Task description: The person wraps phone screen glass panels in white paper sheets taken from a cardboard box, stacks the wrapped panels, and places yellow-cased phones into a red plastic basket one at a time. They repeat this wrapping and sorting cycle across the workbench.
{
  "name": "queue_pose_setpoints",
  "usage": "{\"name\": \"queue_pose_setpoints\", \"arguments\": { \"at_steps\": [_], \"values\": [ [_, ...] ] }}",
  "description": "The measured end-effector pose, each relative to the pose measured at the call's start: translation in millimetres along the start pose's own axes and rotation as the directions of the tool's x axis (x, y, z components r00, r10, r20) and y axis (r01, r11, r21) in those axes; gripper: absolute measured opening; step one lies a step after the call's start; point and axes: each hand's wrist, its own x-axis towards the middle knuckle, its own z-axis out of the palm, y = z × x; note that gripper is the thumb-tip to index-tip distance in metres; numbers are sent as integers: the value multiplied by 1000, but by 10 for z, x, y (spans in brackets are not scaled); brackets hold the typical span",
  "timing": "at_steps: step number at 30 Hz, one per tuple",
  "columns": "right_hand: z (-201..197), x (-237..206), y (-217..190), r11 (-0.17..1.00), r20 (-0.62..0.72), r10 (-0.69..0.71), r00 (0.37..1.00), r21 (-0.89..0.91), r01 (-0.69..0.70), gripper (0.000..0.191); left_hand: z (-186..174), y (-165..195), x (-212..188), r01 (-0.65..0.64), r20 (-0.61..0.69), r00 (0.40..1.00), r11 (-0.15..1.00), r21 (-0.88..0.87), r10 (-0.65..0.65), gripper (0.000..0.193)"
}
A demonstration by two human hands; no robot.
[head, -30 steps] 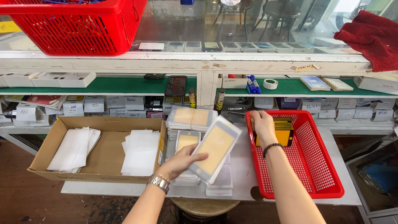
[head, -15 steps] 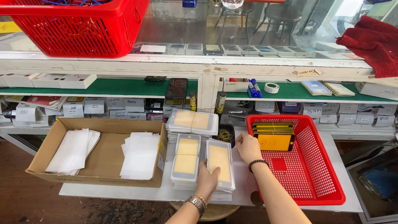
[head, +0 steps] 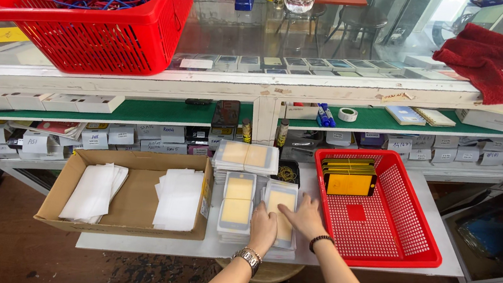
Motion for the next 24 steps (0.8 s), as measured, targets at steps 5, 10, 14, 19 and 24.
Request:
{"name": "queue_pose_setpoints", "arguments": {
  "at_steps": [5,10,14,19,24],
  "values": [
    [149,-100,162,921,128,244,961,281,-271,82,-33,-54,39,29,112,993,1000,3,-29,55],
    [5,70,201,983,-114,65,991,178,-44,54,-147,80,136,53,130,991,990,-131,-35,62],
    [-248,74,-46,868,-137,-136,981,461,185,35,-333,387,455,-54,18,997,807,-588,80,84],
    [-453,-252,-354,505,251,-259,933,858,-90,35,-883,582,764,363,455,887,484,-797,84,53],
    [-451,-424,-492,452,304,-241,921,876,-171,39,-917,646,629,325,451,891,619,-715,53,44]
  ]
}}
